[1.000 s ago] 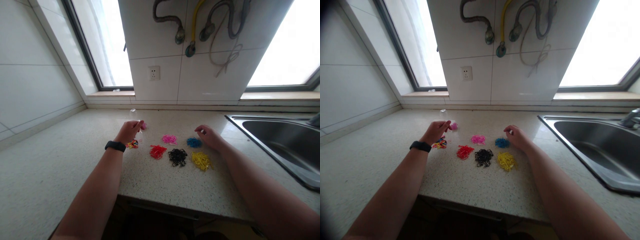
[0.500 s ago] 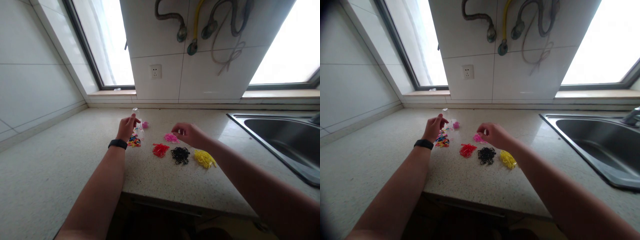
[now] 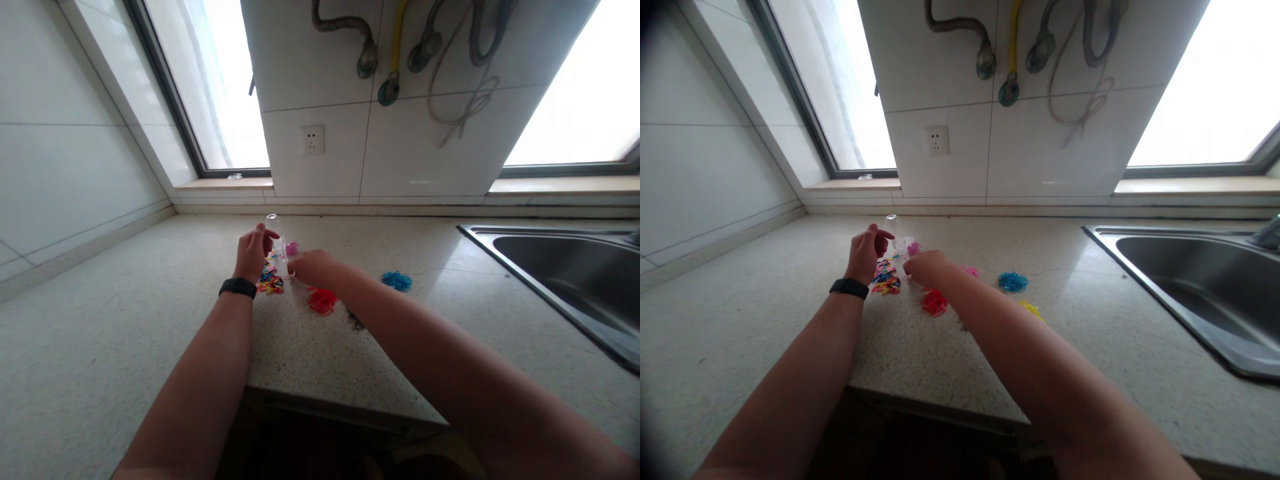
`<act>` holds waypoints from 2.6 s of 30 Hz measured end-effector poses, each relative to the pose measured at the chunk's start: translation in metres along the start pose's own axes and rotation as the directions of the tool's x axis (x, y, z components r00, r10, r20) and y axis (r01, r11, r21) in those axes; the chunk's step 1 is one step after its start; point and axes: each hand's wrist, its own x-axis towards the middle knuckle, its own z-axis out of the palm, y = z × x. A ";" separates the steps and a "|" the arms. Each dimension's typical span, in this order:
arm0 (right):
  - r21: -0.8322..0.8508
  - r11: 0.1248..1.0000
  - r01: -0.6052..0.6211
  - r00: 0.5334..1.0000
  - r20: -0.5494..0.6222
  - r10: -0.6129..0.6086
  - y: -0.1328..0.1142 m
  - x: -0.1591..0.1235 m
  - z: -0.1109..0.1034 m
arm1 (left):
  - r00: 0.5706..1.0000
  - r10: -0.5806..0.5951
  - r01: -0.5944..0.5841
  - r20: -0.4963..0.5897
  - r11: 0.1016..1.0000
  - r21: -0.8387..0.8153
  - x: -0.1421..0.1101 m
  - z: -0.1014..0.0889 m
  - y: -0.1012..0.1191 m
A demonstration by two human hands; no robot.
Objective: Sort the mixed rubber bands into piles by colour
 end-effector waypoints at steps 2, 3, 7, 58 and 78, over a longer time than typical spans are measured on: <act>-0.027 1.000 0.000 1.000 0.015 0.000 -0.002 0.005 0.001 | 1.000 0.004 -0.004 0.014 1.000 -0.019 0.000 0.001 0.000; -0.030 1.000 0.006 1.000 0.019 -0.006 -0.002 0.007 0.001 | 1.000 0.005 -0.005 0.020 1.000 -0.028 0.000 0.001 0.000; -0.012 1.000 0.023 0.999 0.030 -0.023 -0.003 0.012 0.000 | 1.000 0.003 -0.003 0.026 1.000 -0.013 0.000 0.001 -0.001; 0.905 -0.145 0.401 0.812 -0.278 0.513 0.036 -0.170 -0.033 | 0.977 -0.023 0.001 0.210 0.994 0.105 -0.012 0.011 -0.004; 0.915 -0.106 0.389 0.784 -0.268 0.560 0.043 -0.171 -0.035 | 0.977 -0.035 0.016 0.209 0.996 0.091 -0.013 0.012 -0.006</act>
